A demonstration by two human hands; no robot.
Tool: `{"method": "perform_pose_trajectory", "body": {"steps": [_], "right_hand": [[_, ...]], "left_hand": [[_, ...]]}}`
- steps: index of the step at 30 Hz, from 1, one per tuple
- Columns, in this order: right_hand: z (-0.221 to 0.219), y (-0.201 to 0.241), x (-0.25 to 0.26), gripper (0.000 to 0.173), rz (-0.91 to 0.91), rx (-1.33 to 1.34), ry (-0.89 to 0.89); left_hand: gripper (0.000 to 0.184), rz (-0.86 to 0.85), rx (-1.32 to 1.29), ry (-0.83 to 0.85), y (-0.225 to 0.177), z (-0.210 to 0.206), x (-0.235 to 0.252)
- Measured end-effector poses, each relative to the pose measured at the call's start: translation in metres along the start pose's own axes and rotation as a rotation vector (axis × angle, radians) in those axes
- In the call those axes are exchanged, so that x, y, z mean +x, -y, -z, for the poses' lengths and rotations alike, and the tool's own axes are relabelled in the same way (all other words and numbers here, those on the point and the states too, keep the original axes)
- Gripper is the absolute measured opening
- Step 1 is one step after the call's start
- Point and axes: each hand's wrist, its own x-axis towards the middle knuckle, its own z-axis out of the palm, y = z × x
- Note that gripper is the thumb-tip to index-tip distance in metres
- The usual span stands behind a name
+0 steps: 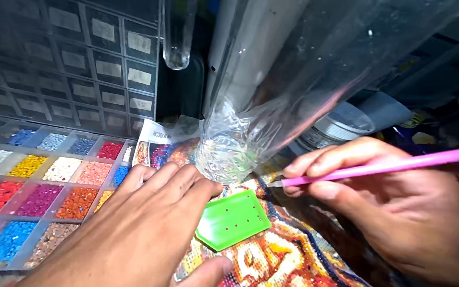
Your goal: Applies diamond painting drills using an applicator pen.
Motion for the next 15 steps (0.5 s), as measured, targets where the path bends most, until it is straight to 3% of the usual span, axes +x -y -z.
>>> {"method": "perform_pose_trajectory", "body": {"steps": [3, 8, 15], "right_hand": [[-0.006, -0.006, -0.002, 0.017, -0.044, 0.025, 0.06], [-0.012, -0.017, -0.002, 0.005, -0.008, -0.027, 0.132], [-0.011, -0.02, -0.001, 0.004, 0.008, -0.031, 0.152]], "left_hand": [[0.062, 0.007, -0.019, -0.036, 0.002, -0.003, -0.001], [0.055, 0.015, -0.045, -0.07, 0.002, -0.004, -0.001], [0.055, 0.002, -0.024, -0.091, 0.003, -0.006, -0.001]]}}
